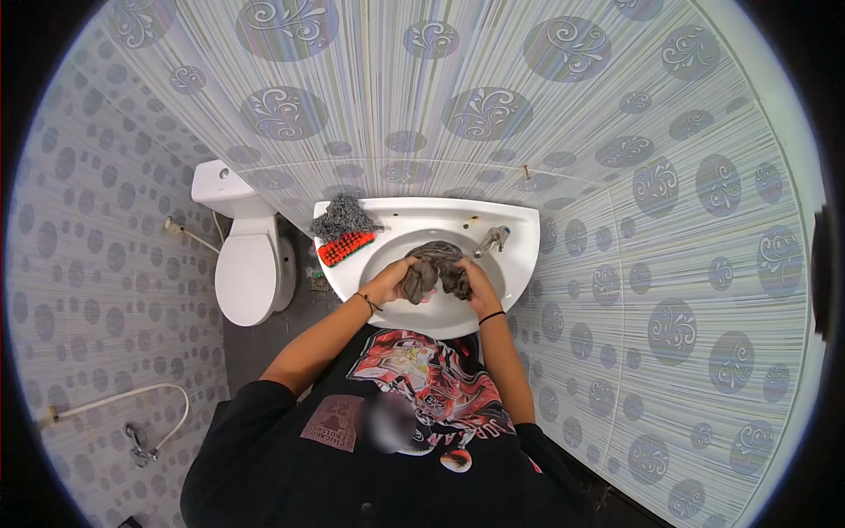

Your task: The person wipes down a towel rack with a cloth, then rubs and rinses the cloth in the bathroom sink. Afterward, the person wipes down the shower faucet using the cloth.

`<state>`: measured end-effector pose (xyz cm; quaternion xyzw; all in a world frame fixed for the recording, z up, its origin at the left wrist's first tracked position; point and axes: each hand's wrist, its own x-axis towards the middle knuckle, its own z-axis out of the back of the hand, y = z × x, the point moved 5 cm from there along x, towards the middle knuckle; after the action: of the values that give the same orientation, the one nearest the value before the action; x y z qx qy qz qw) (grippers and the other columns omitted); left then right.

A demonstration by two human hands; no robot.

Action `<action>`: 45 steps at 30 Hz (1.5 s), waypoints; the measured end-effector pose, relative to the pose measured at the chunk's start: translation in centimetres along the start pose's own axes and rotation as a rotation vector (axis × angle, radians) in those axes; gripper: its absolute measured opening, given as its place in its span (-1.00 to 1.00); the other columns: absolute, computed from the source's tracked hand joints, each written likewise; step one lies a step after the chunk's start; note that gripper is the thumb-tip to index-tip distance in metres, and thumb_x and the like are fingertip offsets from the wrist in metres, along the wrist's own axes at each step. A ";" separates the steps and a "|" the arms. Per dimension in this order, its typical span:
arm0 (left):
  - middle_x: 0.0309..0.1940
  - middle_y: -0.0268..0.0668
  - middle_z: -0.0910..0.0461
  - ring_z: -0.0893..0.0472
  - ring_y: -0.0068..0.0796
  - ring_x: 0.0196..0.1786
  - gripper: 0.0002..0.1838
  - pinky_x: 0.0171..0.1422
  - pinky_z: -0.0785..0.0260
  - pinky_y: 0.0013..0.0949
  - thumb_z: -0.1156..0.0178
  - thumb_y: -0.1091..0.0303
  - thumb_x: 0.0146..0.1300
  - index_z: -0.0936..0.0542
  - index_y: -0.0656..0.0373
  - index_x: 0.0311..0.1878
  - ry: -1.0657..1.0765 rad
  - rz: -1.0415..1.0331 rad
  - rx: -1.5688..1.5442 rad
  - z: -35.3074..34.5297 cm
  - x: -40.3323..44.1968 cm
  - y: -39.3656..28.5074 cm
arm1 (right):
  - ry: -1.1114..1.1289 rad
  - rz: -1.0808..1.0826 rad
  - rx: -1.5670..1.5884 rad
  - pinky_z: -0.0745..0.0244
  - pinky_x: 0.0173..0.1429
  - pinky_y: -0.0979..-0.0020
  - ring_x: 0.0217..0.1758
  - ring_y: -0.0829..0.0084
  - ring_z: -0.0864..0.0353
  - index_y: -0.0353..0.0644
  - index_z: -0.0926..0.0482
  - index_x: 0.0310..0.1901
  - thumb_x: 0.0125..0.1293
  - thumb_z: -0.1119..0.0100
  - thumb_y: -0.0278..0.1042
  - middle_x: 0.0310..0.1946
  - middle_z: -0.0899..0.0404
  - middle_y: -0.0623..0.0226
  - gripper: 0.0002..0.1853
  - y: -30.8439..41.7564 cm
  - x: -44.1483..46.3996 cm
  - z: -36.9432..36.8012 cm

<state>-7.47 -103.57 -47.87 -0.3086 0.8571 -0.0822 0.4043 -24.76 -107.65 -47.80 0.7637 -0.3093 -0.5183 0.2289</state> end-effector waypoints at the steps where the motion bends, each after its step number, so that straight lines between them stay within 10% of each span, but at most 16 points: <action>1: -0.04 -0.08 -0.60 -0.67 -0.10 -0.10 -0.50 -0.04 -0.58 0.08 0.16 0.00 0.42 -0.44 0.19 0.16 0.038 -0.005 -0.074 0.2 1.0 0.2 | -0.001 0.001 0.000 -0.59 -0.25 0.43 -0.25 0.42 -0.64 -0.26 -0.51 -0.05 0.31 -0.05 -0.28 -0.24 -0.60 0.29 -0.72 -0.3 0.0 -0.3; 6: 0.01 -0.14 -0.58 -0.64 -0.10 -0.02 -0.36 -0.09 -0.58 0.11 -0.04 -0.18 0.28 -0.40 0.16 0.20 0.015 -0.007 0.082 -2.6 0.5 -0.1 | -0.035 0.135 0.014 -0.49 0.14 0.34 0.02 0.41 -0.57 -0.19 -0.42 0.11 0.30 -0.10 -0.28 -0.01 -0.54 0.32 -0.62 -1.7 -1.3 -2.7; 9: 0.12 -0.13 -0.48 -0.58 -0.15 0.06 -0.07 -0.10 -0.52 0.22 -0.38 -0.19 0.01 -0.22 0.13 0.32 0.014 0.051 0.215 -3.2 0.2 0.0 | 0.098 0.110 0.171 -0.30 0.36 0.24 0.24 0.34 -0.44 -0.19 -0.32 0.26 0.39 0.04 0.10 0.20 -0.43 0.25 -0.41 -3.1 -1.5 -3.5; 17: 0.22 -0.13 -0.38 -0.35 -0.24 0.31 0.29 0.39 -0.19 -0.35 -0.67 0.12 -0.35 -0.04 0.34 0.39 -0.147 -0.341 0.832 -2.7 0.8 -3.0 | 0.271 0.083 0.397 -0.10 0.48 0.15 0.35 0.23 -0.30 -0.20 -0.12 0.40 0.26 0.41 0.58 0.33 -0.28 0.19 -0.02 -1.3 -3.7 -5.7; 20: 0.15 -0.06 -0.46 -0.46 -0.24 0.23 0.23 0.27 -0.36 -0.33 -0.64 0.23 -0.43 -0.11 0.30 0.35 -0.111 -0.626 0.958 -0.2 3.2 -2.8 | 0.490 0.013 0.481 -0.02 0.48 0.11 0.40 0.26 -0.22 -0.14 -0.05 0.45 0.28 0.30 0.54 0.39 -0.20 0.20 -0.04 -0.6 -3.4 -4.3; 22: 0.09 -0.04 -0.51 -0.50 -0.18 0.19 0.13 0.23 -0.39 -0.29 -0.59 0.28 -0.39 -0.17 0.30 0.31 -0.109 -0.641 1.051 -0.6 2.4 -3.1 | 0.194 -0.019 -0.012 -0.13 0.39 -0.10 0.40 0.24 -0.21 -0.10 -0.14 0.40 0.32 0.07 0.36 0.35 -0.25 0.19 -0.18 -1.5 -2.5 -1.4; 27: -0.06 0.12 -0.53 -0.51 0.17 0.05 -0.30 0.05 -0.43 -0.05 -0.41 0.46 -0.22 -0.31 0.26 0.06 -0.066 -0.664 1.392 -5.1 0.7 -2.7 | 0.009 -0.046 0.056 -0.43 0.15 -0.16 0.11 0.23 -0.48 -0.09 -0.39 0.16 0.32 -0.15 -0.06 0.18 -0.40 0.23 -0.55 -1.1 -1.8 1.2; 45: -0.12 0.06 -0.56 -0.56 0.14 -0.01 0.00 0.08 -0.44 -0.07 -0.64 0.13 -0.46 -0.24 0.18 0.07 -0.212 -0.692 1.388 -4.8 3.5 -2.5 | -0.226 0.290 0.022 -0.56 -0.14 0.32 -0.21 0.38 -0.60 -0.25 -0.44 -0.04 0.14 -0.19 -0.31 -0.17 -0.54 0.30 -0.64 1.8 -0.3 -1.6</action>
<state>-11.58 -108.11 -45.97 -0.2410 0.4214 -0.6909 0.5357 -23.76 -108.61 -45.84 0.6506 -0.4455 -0.5588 0.2569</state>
